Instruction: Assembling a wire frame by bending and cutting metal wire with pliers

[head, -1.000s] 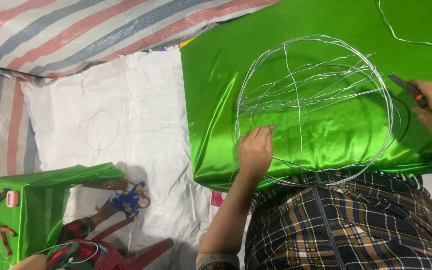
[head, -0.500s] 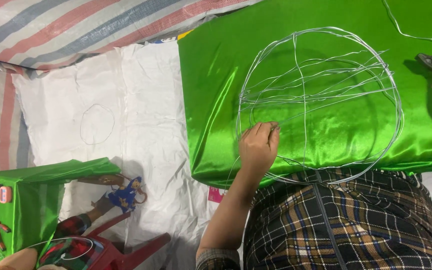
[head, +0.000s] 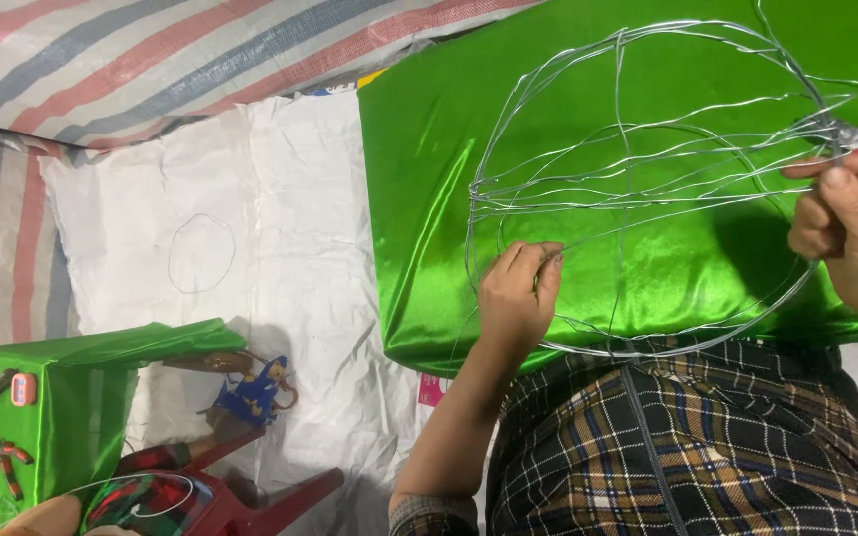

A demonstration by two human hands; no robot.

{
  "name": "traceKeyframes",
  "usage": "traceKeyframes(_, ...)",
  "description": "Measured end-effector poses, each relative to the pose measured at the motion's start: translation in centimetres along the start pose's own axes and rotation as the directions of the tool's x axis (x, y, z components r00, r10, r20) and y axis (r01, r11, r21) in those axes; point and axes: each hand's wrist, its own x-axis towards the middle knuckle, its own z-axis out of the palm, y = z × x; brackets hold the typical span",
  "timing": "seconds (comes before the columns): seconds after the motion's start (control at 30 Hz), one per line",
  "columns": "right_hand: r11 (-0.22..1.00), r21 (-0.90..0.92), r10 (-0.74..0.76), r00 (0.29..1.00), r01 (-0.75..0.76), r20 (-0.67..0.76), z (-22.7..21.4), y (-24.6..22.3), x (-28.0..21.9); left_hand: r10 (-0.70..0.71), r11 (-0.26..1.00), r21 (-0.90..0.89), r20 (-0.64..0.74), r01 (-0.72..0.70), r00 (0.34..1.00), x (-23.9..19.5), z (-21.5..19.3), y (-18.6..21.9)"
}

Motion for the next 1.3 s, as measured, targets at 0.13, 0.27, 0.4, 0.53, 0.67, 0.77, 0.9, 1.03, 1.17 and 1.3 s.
traceKeyframes(0.13,0.986,-0.157,-0.065,0.997,0.059,-0.033,-0.4,-0.2,1.2,-0.206,0.942,-0.147,0.46,0.302,0.864,3.1,-4.7,3.3)
traceKeyframes(0.27,0.969,-0.232,-0.084,0.996,0.082,0.0,-1.6,-0.1,1.6,-0.22,0.772,-0.297,0.704,0.561,0.675,4.8,-7.4,3.3)
traceKeyframes(0.4,0.998,-0.062,0.032,0.998,-0.028,0.062,-9.0,6.2,4.1,-0.037,0.62,-0.593,0.631,0.513,0.775,4.2,-6.2,0.9)
traceKeyframes(0.53,0.995,0.074,0.061,0.989,-0.071,0.132,-12.6,9.1,6.0,0.077,0.559,-0.813,0.246,0.162,0.966,3.9,-7.6,0.6)
traceKeyframes(0.67,0.979,0.194,0.032,0.98,-0.071,0.198,-12.2,8.7,6.7,-0.118,0.879,-0.467,-0.024,0.093,0.993,3.4,-9.1,0.5)
traceKeyframes(0.77,0.956,0.285,0.003,0.973,-0.071,0.231,-12.0,8.2,6.7,-0.309,0.835,-0.384,0.264,0.393,0.914,3.3,-8.1,2.6)
traceKeyframes(0.9,0.928,0.37,-0.045,0.969,-0.049,0.242,-12.0,6.2,6.4,-0.245,0.709,-0.508,0.473,0.489,0.847,1.6,-3.8,-0.4)
traceKeyframes(1.03,0.967,-0.095,-0.233,0.972,0.236,0.04,-8.4,1.9,4.8,-0.364,0.511,-0.514,0.597,0.689,0.715,1.6,-3.8,1.2)
traceKeyframes(1.17,0.446,-0.853,-0.645,0.758,0.273,-0.094,4.3,-8.5,-3.0,-0.374,0.646,-0.455,0.511,0.613,0.774,1.2,-4.4,2.7)
traceKeyframes(1.3,0.557,-0.704,-0.577,0.815,0.44,0.052,4.8,-5.1,-2.2,-0.353,0.679,-0.441,0.505,0.587,0.788,0.8,-4.0,2.5)
